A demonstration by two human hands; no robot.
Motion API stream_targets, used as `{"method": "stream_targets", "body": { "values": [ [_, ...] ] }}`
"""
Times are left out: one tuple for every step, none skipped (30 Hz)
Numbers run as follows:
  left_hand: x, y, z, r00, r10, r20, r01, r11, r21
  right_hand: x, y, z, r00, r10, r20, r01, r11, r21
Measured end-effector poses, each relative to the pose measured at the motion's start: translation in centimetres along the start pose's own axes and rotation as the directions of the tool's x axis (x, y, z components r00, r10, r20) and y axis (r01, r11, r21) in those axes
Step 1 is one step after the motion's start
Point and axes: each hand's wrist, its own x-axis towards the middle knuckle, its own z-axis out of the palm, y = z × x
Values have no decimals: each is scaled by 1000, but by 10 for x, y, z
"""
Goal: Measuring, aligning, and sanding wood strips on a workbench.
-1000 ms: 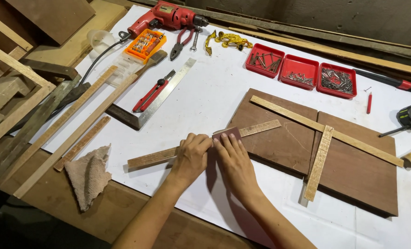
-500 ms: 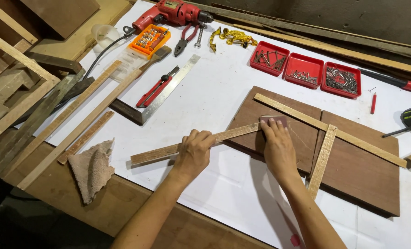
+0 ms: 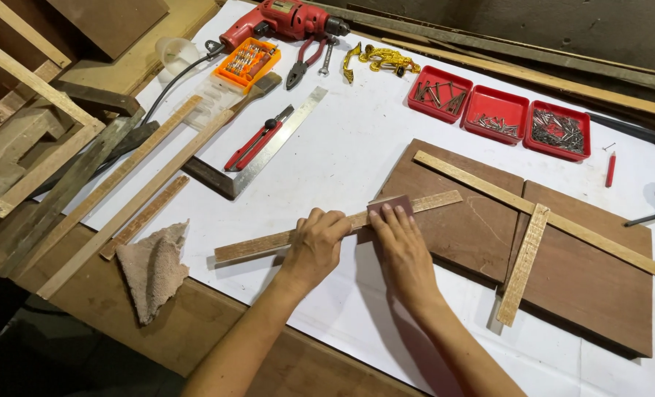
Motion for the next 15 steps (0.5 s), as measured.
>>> {"method": "stream_targets", "body": {
  "values": [
    [0, -1, 1, 1000, -1, -1, 1, 1000, 0, 0, 12, -1, 1000, -1, 0, 1, 1000, 0],
    [1, -1, 1, 1000, -8, 6, 8, 1000, 1, -1, 25, -2, 1000, 7, -23, -9, 998, -68],
    [0, -1, 1, 1000, -17, 13, 17, 1000, 1, -2, 37, -4, 999, 14, -45, -20, 991, -135],
    [0, -1, 1, 1000, -19, 12, 19, 1000, 1, -2, 48, -6, 999, 13, -43, -18, 991, -135],
    [0, -1, 1, 999, -27, 31, 26, 1000, 13, -2, 58, -9, 997, 58, -58, -65, 989, -131],
    [0, 0, 0, 998, -35, 50, 34, 999, 25, -2, 68, -12, 992, 103, -74, -112, 986, -126],
    [0, -1, 2, 998, -32, 48, 31, 999, 22, -3, 74, -12, 992, 103, -76, -112, 985, -129],
    [-1, -2, 4, 999, -30, 42, 29, 999, 21, -3, 80, -11, 989, 131, -73, -139, 983, -120],
    [0, -2, 5, 999, -24, 34, 24, 1000, 21, -2, 87, -11, 985, 157, -73, -165, 980, -110],
    [0, -2, 7, 999, -19, 29, 18, 1000, 20, -3, 87, -13, 985, 156, -80, -165, 980, -114],
    [-1, -3, 8, 999, -14, 29, 14, 1000, 21, -5, 87, -13, 980, 184, -70, -192, 973, -128],
    [-1, -4, 8, 1000, -9, 28, 9, 1000, 22, -5, 86, -13, 975, 213, -60, -219, 965, -142],
    [-1, -3, 7, 1000, -6, 27, 5, 1000, 23, -9, 80, -17, 975, 214, -64, -221, 965, -142],
    [0, -2, 6, 1000, -11, 27, 11, 1000, 30, -12, 73, -20, 976, 188, -112, -200, 973, -112],
    [0, -1, 5, 999, -19, 27, 18, 999, 36, -15, 67, -24, 974, 161, -158, -176, 981, -82]
  ]
}}
